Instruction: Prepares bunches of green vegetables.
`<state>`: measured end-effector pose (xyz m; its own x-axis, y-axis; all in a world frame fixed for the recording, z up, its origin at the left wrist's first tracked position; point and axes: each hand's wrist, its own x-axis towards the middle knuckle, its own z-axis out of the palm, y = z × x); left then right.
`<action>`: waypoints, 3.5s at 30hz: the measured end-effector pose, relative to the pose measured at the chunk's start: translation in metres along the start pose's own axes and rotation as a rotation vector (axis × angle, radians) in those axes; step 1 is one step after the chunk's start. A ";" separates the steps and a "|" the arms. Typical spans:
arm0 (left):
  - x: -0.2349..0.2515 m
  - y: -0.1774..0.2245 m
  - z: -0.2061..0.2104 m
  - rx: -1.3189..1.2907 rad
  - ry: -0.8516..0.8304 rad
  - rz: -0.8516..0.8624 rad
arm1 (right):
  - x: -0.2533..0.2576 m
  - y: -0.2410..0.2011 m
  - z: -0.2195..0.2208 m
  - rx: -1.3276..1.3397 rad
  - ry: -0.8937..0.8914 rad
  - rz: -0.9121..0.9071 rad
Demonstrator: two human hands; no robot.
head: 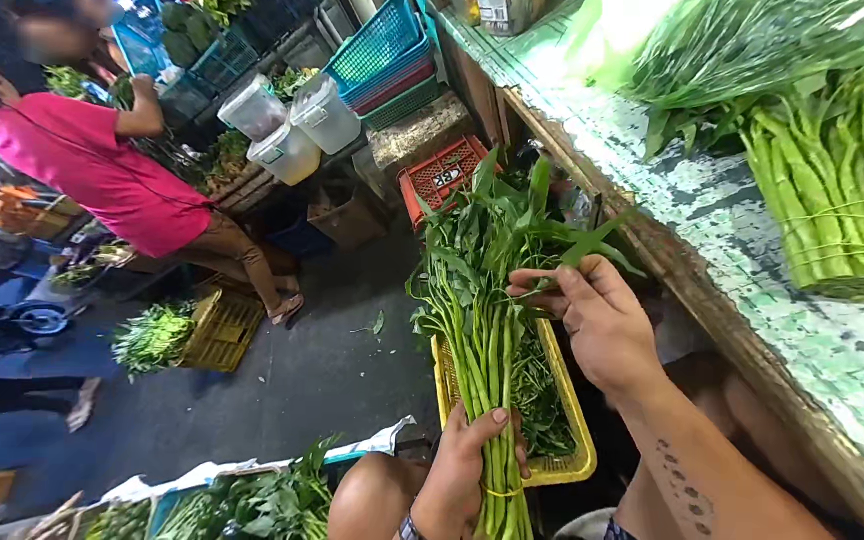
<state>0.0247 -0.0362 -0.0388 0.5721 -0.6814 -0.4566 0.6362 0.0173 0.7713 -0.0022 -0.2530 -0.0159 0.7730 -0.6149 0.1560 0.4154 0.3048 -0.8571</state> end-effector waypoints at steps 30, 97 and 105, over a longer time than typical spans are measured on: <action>0.004 0.000 0.014 0.236 0.269 0.354 | -0.007 0.011 0.009 -0.589 -0.125 0.153; -0.031 0.162 0.029 2.068 0.789 1.092 | -0.015 0.021 0.098 -1.001 -0.348 0.133; 0.036 0.205 -0.045 2.100 1.097 0.638 | -0.008 0.084 0.053 -1.208 -0.362 0.374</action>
<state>0.1992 -0.0239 0.0833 0.7802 -0.4246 0.4593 -0.3603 -0.9053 -0.2249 0.0519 -0.1837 -0.0630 0.9093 -0.3500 -0.2250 -0.3924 -0.5414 -0.7436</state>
